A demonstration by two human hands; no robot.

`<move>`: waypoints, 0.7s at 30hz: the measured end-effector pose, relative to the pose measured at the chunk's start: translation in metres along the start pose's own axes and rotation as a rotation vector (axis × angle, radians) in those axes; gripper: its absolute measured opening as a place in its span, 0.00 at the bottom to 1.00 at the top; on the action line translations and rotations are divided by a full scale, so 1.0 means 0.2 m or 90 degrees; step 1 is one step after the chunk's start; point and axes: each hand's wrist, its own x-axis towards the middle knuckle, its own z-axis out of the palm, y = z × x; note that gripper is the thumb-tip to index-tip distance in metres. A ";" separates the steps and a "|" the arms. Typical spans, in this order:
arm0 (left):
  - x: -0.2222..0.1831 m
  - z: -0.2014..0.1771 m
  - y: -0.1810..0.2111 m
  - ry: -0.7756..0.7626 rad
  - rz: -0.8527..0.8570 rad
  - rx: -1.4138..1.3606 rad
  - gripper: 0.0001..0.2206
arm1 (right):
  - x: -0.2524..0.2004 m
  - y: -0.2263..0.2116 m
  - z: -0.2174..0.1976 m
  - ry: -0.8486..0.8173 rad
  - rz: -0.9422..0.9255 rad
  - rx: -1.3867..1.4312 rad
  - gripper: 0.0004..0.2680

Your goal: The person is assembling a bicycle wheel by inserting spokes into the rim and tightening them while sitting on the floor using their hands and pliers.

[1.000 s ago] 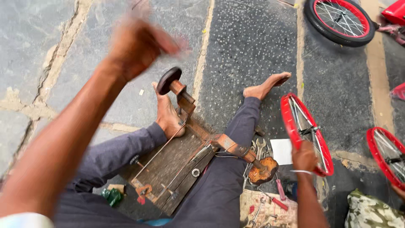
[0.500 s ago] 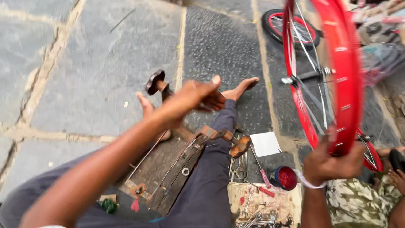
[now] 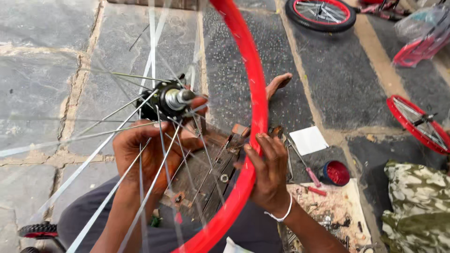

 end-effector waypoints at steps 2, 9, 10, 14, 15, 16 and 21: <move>0.06 -0.14 -0.04 -0.016 0.032 0.019 0.32 | -0.08 -0.05 0.03 -0.058 0.055 0.057 0.22; 0.32 -0.49 -0.22 0.054 0.028 0.375 0.24 | -0.45 -0.16 0.08 -0.200 0.303 0.081 0.15; 0.37 -0.52 -0.28 0.032 0.053 0.424 0.22 | -0.48 -0.16 0.08 -0.211 0.339 0.079 0.14; 0.57 -0.72 -0.49 -0.006 0.089 0.594 0.15 | -0.55 -0.14 0.08 -0.211 0.409 0.081 0.11; 0.61 -0.78 -0.54 0.019 0.045 0.607 0.13 | -0.55 -0.13 0.07 -0.206 0.406 0.076 0.10; 0.65 -0.85 -0.58 0.042 -0.001 0.620 0.12 | -0.55 -0.13 0.06 -0.202 0.404 0.071 0.10; 0.75 -1.01 -0.69 -0.041 0.030 0.558 0.10 | -0.49 -0.06 0.04 -0.197 0.418 0.089 0.10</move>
